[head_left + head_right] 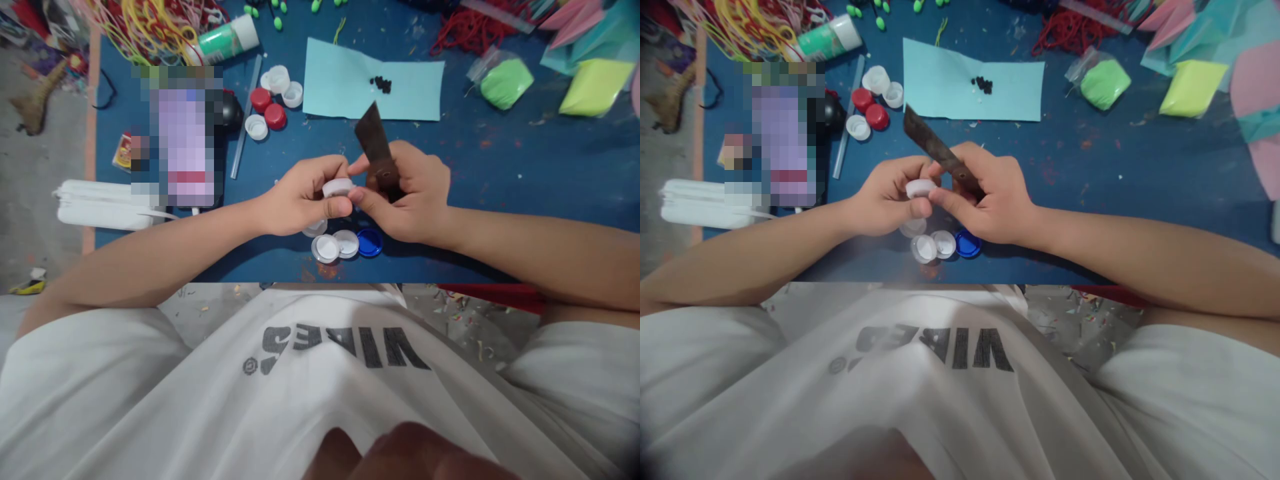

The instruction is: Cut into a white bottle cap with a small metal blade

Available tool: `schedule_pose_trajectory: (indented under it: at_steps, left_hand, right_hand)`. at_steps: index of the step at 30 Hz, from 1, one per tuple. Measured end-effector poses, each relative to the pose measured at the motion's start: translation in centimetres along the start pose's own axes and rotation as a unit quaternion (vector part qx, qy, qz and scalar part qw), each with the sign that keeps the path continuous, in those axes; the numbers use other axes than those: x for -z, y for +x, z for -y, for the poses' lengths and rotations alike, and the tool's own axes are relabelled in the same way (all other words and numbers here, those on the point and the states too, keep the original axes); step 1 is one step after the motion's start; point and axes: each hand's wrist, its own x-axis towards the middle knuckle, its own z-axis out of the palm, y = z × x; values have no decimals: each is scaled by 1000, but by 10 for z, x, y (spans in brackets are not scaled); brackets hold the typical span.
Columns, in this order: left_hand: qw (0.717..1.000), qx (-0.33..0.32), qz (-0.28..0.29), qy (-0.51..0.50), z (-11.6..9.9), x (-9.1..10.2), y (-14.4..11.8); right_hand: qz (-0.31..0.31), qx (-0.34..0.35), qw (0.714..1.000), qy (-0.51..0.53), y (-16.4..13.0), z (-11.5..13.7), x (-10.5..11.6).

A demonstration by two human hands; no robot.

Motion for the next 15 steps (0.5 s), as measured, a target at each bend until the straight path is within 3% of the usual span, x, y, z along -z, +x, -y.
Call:
schedule_pose_trajectory:
  at_steps: [5,10,13,15]
  left_hand:
    - [1000,7,0,-11,-1,1,-1]
    - [999,12,15,-27,-2,-2,-2]
    - [1000,-3,-9,-30,-3,-4,-2]
    - [999,-5,-24,-46,-4,-6,-2]
  right_hand:
    - [-9,140,984,-111,3,-7,6]
    - [-15,222,951,-214,3,-10,13]
    - [-20,244,928,-282,3,-13,12]
    - [-7,219,918,-331,2,-17,10]
